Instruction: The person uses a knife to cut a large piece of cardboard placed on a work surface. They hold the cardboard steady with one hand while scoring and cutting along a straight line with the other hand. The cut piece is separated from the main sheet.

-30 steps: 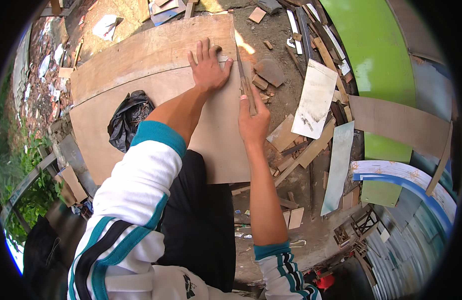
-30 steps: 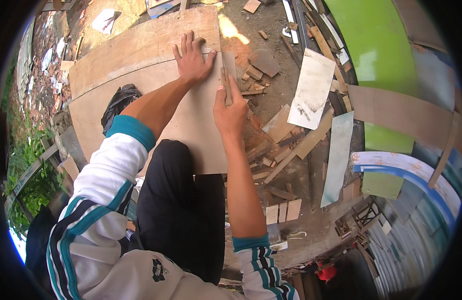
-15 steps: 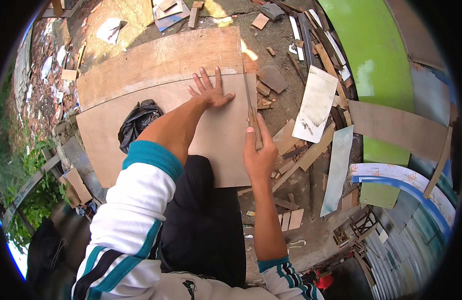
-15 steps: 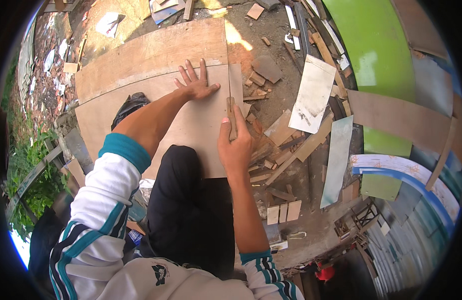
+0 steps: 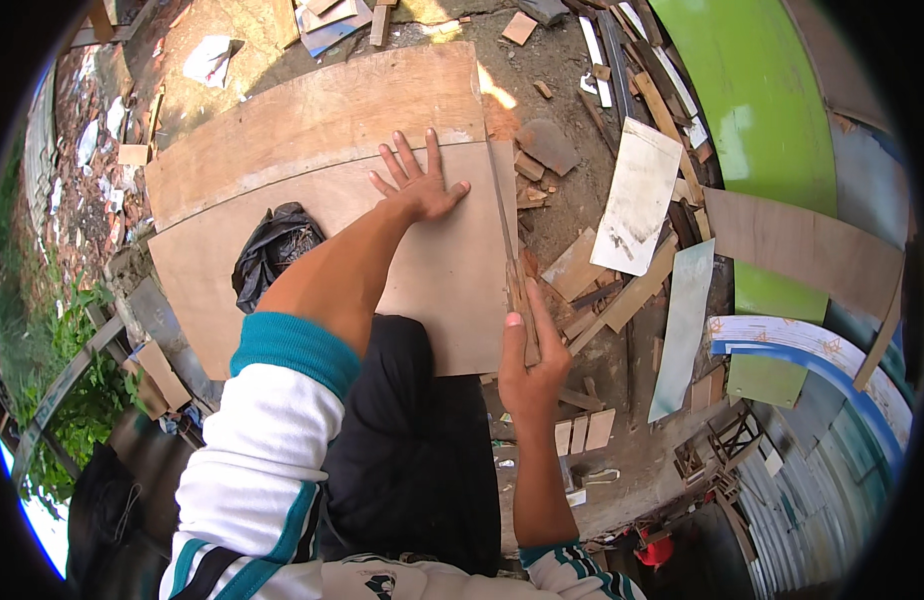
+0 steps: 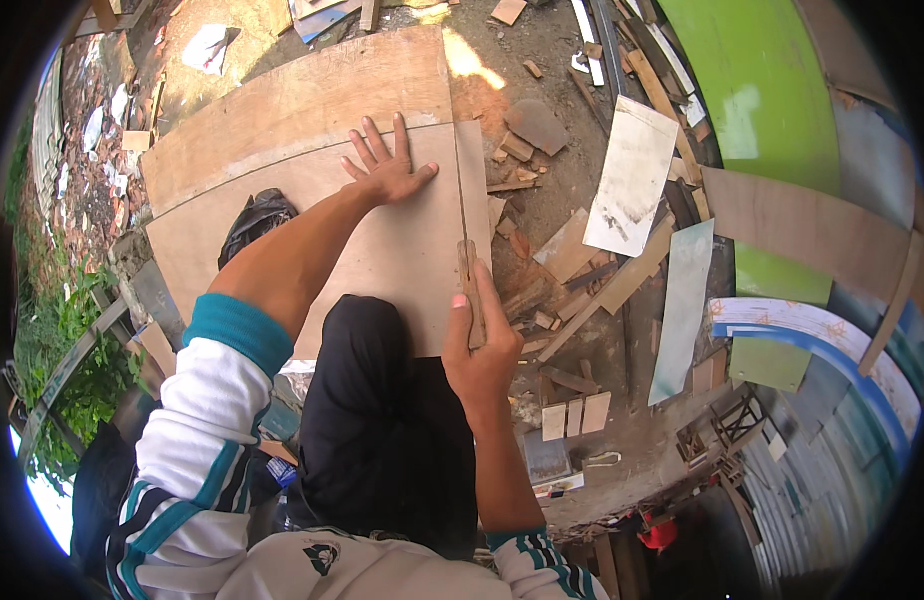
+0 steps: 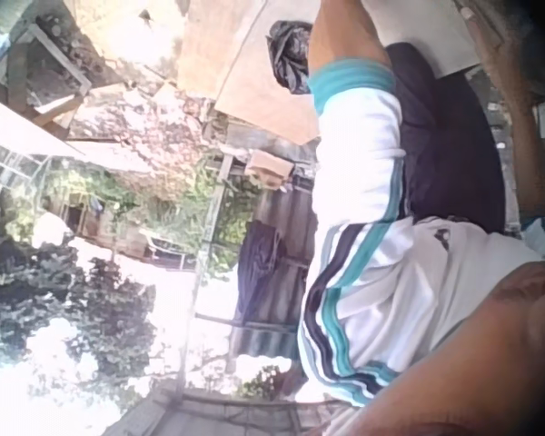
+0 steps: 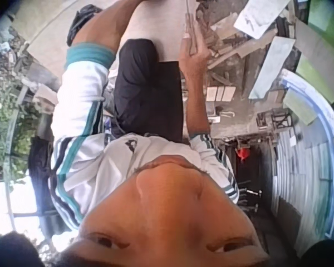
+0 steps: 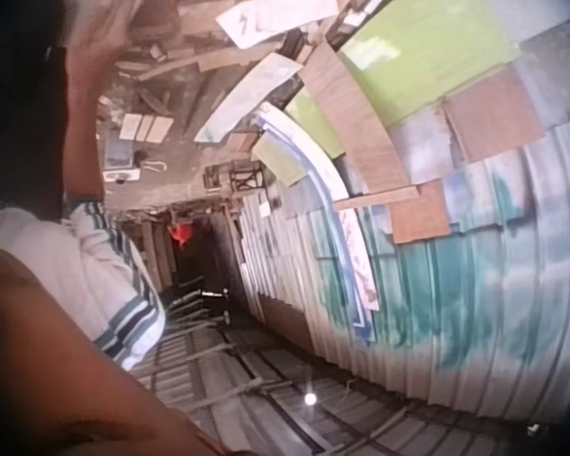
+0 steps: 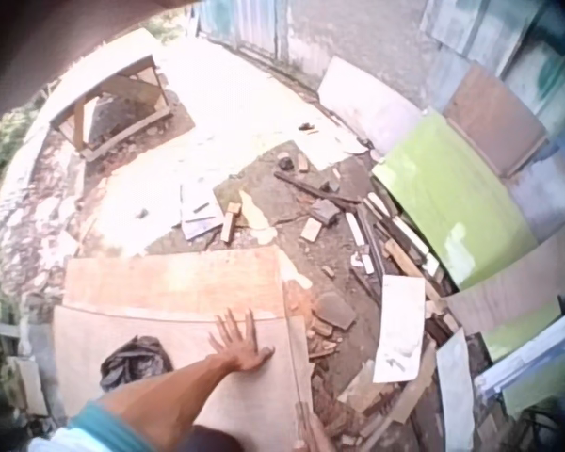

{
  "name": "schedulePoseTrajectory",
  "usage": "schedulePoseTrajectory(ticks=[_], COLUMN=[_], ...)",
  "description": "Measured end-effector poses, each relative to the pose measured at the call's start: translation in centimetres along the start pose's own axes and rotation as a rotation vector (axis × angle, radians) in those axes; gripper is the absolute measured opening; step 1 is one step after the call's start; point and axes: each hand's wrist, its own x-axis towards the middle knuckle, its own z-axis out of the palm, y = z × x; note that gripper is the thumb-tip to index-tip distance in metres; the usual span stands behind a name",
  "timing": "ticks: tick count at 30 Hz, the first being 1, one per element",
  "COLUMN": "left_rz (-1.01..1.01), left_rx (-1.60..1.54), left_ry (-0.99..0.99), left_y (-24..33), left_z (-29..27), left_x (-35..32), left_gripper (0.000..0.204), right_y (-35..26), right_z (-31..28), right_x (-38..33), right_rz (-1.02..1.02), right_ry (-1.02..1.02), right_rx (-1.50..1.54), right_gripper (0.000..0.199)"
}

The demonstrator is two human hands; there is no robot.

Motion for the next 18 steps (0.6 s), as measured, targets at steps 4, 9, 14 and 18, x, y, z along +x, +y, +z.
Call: schedulePoseTrajectory(ticks=[4, 9, 14, 18], left_rz=[0.001, 0.006, 0.013, -0.001], left_rx=[0.009, 0.029, 0.033, 0.023], left_ry=[0.003, 0.013, 0.039, 0.025], left_y=[0.2, 1.0, 0.1, 0.3], left_z=[0.1, 0.2, 0.0, 0.0], left_x=[0.1, 0.0, 0.1, -0.3], left_gripper=[0.112, 0.113, 0.114, 0.113], right_y=[2.4, 5.2, 2.6, 1.7], right_z=[1.2, 5.8, 1.6, -1.5], right_x=[0.1, 8.6, 0.1, -4.9], right_rz=[-0.021, -0.098, -0.077, 0.020], right_ry=[0.015, 0.066, 0.028, -0.020], right_rx=[0.041, 0.031, -0.002, 0.056], right_gripper=[0.042, 0.043, 0.044, 0.043])
